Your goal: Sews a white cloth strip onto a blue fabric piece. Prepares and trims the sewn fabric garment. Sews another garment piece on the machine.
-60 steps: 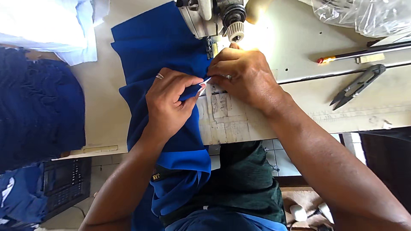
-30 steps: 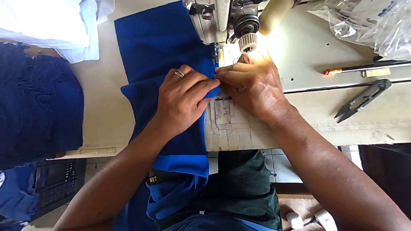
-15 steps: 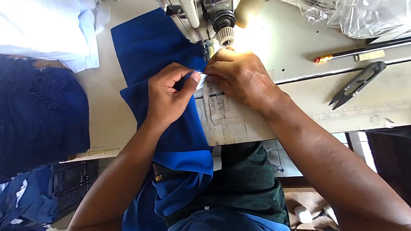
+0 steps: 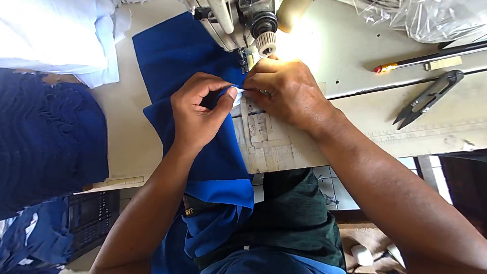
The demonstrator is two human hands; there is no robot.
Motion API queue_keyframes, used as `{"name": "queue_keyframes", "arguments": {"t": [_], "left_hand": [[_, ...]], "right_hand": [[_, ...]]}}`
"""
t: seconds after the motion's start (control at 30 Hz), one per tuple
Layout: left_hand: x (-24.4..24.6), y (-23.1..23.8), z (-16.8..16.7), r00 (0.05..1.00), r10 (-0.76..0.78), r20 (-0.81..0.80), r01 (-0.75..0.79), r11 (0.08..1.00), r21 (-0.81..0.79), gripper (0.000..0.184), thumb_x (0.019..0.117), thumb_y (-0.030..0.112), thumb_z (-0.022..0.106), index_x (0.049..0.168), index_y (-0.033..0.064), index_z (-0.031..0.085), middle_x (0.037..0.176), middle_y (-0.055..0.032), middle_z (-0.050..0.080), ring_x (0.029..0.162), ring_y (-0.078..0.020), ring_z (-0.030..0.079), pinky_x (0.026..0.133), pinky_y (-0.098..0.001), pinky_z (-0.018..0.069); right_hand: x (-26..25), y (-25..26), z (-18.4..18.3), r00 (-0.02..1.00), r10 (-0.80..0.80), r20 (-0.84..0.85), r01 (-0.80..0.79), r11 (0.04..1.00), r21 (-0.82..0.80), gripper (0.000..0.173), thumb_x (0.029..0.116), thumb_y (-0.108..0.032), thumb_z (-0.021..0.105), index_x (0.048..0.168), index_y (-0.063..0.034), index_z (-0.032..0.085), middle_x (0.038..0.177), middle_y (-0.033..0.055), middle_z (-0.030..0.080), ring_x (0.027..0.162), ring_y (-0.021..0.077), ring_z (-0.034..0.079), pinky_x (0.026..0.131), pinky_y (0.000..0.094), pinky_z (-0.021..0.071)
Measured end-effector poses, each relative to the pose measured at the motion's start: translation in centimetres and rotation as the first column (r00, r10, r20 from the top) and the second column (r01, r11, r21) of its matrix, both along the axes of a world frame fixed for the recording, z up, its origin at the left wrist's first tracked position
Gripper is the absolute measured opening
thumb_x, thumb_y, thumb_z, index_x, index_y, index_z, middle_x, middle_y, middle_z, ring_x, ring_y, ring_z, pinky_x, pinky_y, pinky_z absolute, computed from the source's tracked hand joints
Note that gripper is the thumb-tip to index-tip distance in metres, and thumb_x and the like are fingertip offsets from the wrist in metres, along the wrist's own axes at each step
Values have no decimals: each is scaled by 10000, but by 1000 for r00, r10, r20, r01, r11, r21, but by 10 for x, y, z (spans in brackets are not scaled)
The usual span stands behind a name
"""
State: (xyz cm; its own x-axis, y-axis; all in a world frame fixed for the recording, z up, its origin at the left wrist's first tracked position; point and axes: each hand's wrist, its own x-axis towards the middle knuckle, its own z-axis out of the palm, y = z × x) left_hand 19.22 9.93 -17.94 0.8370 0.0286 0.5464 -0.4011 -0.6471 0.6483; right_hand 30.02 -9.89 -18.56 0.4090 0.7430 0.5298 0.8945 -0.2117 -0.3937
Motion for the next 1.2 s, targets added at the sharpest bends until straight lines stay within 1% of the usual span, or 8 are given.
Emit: {"name": "queue_keyframes", "arguments": {"t": [0.07, 0.17, 0.27, 0.37, 0.6, 0.77, 0.93, 1.2], "left_hand": [[-1, -1, 0, 1000, 5, 30, -7, 999, 41, 141, 956, 82, 688, 1008, -37, 743, 1024, -112, 708, 967, -108, 675, 845, -238, 570], [-12, -14, 7, 994, 82, 67, -96, 968, 232, 144, 939, 107, 707, 997, -4, 778, 1022, -132, 729, 1012, -182, 669, 884, -300, 542], [-26, -39, 11, 985, 170, 29, -169, 913, 372, 149, 946, 136, 711, 1021, 38, 793, 1095, -115, 723, 1071, -238, 646, 916, -352, 524], [-33, -52, 2, 982, 187, 9, -173, 891, 419, 164, 960, 125, 674, 1035, 29, 785, 1133, -124, 736, 1119, -259, 673, 963, -374, 543], [-27, -47, -1, 987, 157, 31, -153, 867, 474, 172, 971, 129, 669, 1054, 35, 787, 1140, -122, 741, 1141, -264, 679, 995, -362, 539], [0, -29, -6, 986, 147, 74, -164, 847, 505, 179, 978, 160, 659, 1049, 73, 798, 1121, -107, 751, 1125, -265, 684, 955, -362, 548], [11, -26, -6, 985, 155, 79, -174, 870, 461, 158, 958, 182, 695, 1012, 80, 804, 1093, -106, 756, 1102, -256, 686, 934, -355, 545], [7, -30, -5, 984, 161, 77, -178, 863, 472, 158, 975, 174, 699, 1031, 74, 809, 996, -123, 732, 1033, -263, 671, 865, -342, 535]], "right_hand": [[0, -1, 0, 1000, -2, 6, 2, 1000, -3, 213, 1017, -216, 591, 996, -143, 790, 996, 36, 745, 963, 233, 652, 828, 387, 463], [-1, -3, 0, 1000, 3, 21, -3, 1000, -3, 211, 1008, -195, 594, 1003, -159, 802, 1005, 30, 756, 936, 228, 661, 822, 401, 454], [-4, -14, 2, 999, 21, 28, -20, 998, -56, 236, 1004, -194, 586, 1063, -185, 814, 1132, -6, 764, 975, 224, 653, 851, 426, 437], [-7, -18, 3, 999, 21, 34, -19, 997, -76, 246, 989, -205, 576, 1046, -190, 815, 1183, -14, 755, 994, 244, 628, 840, 446, 399], [-5, -14, 4, 998, -36, 46, 40, 995, -94, 244, 978, -247, 584, 1049, -206, 813, 1125, 100, 707, 986, 300, 599, 836, 485, 386], [1, -7, 0, 990, -132, 52, 138, 983, -121, 292, 995, -252, 536, 1125, -224, 796, 1131, 79, 708, 1018, 305, 591, 832, 488, 378], [4, -10, -1, 974, -224, -11, 225, 974, 37, 244, 980, -111, 559, 1049, -102, 793, 1000, 88, 741, 976, 267, 647, 817, 405, 468], [4, -11, -2, 963, -271, 3, 271, 962, 38, 237, 970, -116, 564, 1015, -118, 797, 1010, 78, 739, 971, 271, 628, 808, 403, 446]]}}
